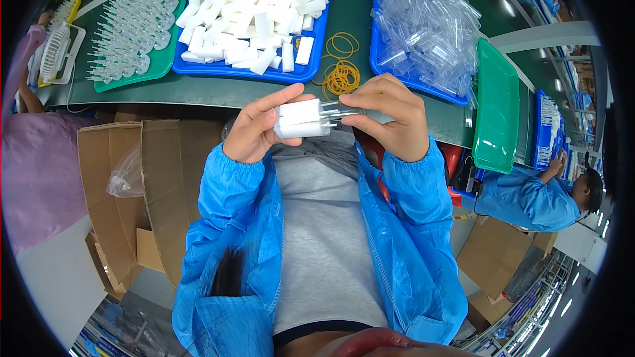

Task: The person assembles white plastic rods into clear plastic housings by hand, then secures the final assembly with rubber bands.

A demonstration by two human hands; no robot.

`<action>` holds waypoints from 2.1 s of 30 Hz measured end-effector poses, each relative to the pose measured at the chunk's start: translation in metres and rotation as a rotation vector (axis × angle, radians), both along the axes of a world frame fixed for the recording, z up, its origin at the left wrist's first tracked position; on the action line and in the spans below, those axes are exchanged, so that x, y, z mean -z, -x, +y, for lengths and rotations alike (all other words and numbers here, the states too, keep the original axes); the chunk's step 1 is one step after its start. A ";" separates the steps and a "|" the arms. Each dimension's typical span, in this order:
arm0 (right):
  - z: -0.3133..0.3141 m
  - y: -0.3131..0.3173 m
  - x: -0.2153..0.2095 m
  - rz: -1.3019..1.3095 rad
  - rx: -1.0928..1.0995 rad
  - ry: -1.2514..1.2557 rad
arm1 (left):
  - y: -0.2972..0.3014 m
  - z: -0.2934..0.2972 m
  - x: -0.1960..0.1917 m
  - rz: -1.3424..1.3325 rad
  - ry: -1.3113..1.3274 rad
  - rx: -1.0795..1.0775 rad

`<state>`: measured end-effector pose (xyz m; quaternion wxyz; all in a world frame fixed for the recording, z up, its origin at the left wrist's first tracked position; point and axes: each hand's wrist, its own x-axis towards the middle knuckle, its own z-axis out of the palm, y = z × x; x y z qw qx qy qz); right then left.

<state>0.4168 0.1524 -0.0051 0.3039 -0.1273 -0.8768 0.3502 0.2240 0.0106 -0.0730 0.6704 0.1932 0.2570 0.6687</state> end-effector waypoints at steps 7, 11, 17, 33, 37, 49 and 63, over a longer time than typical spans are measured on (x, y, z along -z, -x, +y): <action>-0.011 0.009 -0.003 0.092 -0.060 -0.133 | -0.012 0.002 0.041 -0.359 -0.281 0.093; -0.018 0.010 -0.001 0.146 -0.010 -0.216 | -0.016 0.003 0.041 -0.340 -0.281 0.075; -0.015 0.005 -0.004 0.094 -0.012 -0.149 | -0.007 0.003 0.031 -0.359 -0.287 0.099; -0.015 0.005 0.014 0.048 0.035 -0.197 | -0.011 0.003 -0.014 0.567 0.102 -0.150; -0.012 0.003 0.009 0.034 -0.030 -0.083 | -0.011 0.002 -0.011 0.429 0.072 -0.117; -0.010 -0.003 0.006 0.054 -0.024 0.070 | -0.017 0.000 0.024 -0.230 -0.108 0.017; -0.011 -0.002 0.016 0.096 -0.140 0.179 | -0.024 0.000 0.032 -0.309 -0.056 0.127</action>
